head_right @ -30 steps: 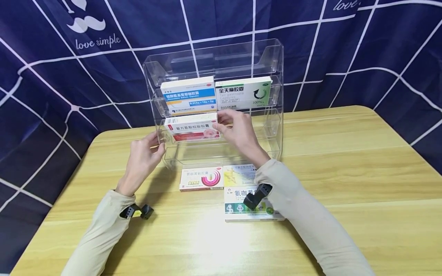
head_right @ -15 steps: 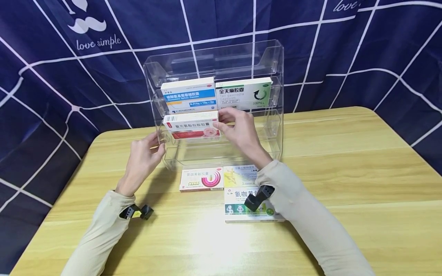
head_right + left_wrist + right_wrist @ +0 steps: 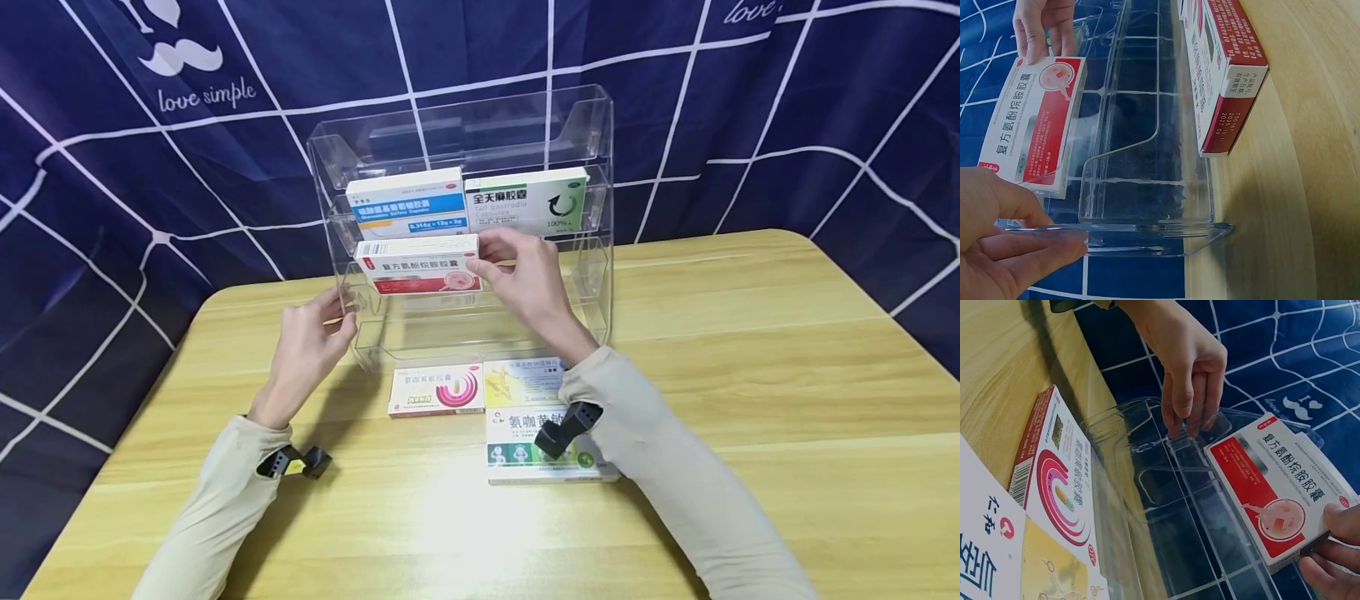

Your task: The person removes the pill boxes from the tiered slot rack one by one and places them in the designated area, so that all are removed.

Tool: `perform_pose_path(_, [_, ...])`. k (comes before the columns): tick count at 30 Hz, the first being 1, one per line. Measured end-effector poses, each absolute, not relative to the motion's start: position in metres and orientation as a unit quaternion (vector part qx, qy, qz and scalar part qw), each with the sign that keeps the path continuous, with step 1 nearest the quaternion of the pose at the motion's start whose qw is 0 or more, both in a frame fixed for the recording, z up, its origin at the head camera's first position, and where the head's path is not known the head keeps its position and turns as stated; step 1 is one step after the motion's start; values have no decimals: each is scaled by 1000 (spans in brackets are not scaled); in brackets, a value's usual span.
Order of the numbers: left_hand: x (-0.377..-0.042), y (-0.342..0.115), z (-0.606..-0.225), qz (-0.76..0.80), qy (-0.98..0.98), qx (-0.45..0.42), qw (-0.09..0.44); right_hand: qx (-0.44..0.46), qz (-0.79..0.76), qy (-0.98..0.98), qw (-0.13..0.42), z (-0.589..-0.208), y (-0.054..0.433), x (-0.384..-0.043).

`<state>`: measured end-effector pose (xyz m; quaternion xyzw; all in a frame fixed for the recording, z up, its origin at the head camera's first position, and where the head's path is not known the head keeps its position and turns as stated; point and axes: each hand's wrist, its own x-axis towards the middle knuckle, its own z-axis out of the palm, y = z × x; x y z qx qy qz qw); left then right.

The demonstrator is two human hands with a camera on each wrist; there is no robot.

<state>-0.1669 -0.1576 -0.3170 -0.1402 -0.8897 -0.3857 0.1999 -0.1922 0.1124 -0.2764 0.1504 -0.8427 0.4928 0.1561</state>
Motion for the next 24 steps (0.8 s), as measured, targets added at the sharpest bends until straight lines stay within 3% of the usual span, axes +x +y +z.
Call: perform_pose_path(24, [-164,-157,-316,-379,-890,-143,209,144,518,-829,152,-271,125,-179])
